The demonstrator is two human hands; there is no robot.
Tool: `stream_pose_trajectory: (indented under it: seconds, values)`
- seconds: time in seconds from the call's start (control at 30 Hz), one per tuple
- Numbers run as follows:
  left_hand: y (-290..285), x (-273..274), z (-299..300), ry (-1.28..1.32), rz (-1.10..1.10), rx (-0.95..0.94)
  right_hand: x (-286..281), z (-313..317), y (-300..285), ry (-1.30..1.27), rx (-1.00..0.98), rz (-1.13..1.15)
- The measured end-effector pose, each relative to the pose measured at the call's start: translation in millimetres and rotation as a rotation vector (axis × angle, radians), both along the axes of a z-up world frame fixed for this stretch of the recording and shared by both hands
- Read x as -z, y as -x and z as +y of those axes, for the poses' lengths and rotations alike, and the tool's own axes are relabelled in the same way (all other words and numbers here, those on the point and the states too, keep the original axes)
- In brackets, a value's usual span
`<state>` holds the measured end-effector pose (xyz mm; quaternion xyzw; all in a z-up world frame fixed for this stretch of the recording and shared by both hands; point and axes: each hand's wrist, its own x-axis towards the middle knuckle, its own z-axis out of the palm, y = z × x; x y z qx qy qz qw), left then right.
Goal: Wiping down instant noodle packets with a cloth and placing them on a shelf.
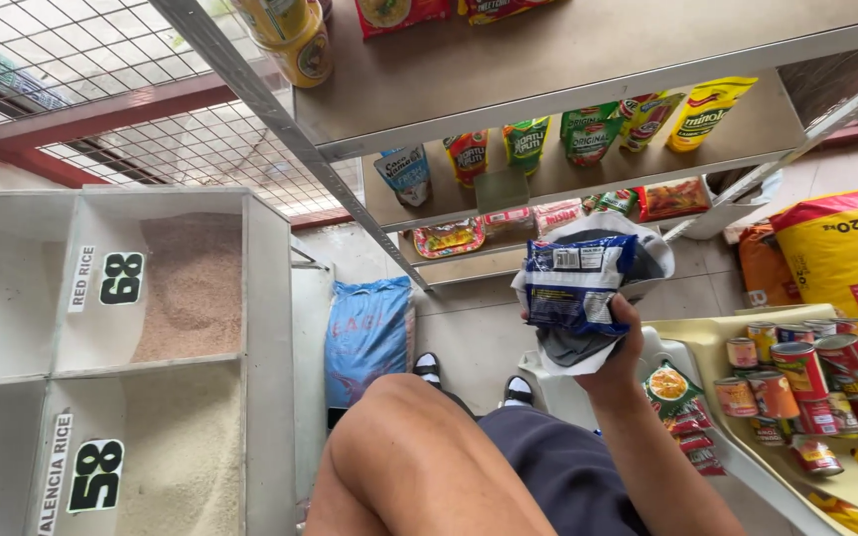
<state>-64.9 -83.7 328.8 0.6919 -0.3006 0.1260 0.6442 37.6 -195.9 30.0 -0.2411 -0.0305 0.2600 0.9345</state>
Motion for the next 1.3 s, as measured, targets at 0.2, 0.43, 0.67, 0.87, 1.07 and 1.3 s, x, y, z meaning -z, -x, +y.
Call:
stream_pose_trajectory:
  seconds: [0.2, 0.43, 0.67, 0.87, 1.07, 1.3]
  values:
    - [-20, 34, 14, 0.002, -0.065, -0.02, 7, 3, -1, -0.058, 0.011, -0.035]
    - [-50, 140, 23, -0.066, -0.058, -0.314, 59, -33, -3, -0.057, 0.015, -0.015]
    - [-76, 267, 26, 0.666, 0.549, -0.223, -14, 18, 16, 0.657, 0.218, -0.584]
    - [-75, 313, 53, 1.466, 0.576, 0.391, -58, 28, 29, 1.178, 0.418, -1.525]
    - [-61, 288, 43, 1.623, 0.68, 0.23, -57, 27, -1, 1.317, 0.385, -1.526]
    - [-58, 285, 58, 1.59, 0.572, 0.495, -55, 29, 10, 1.155, 0.307, -1.751]
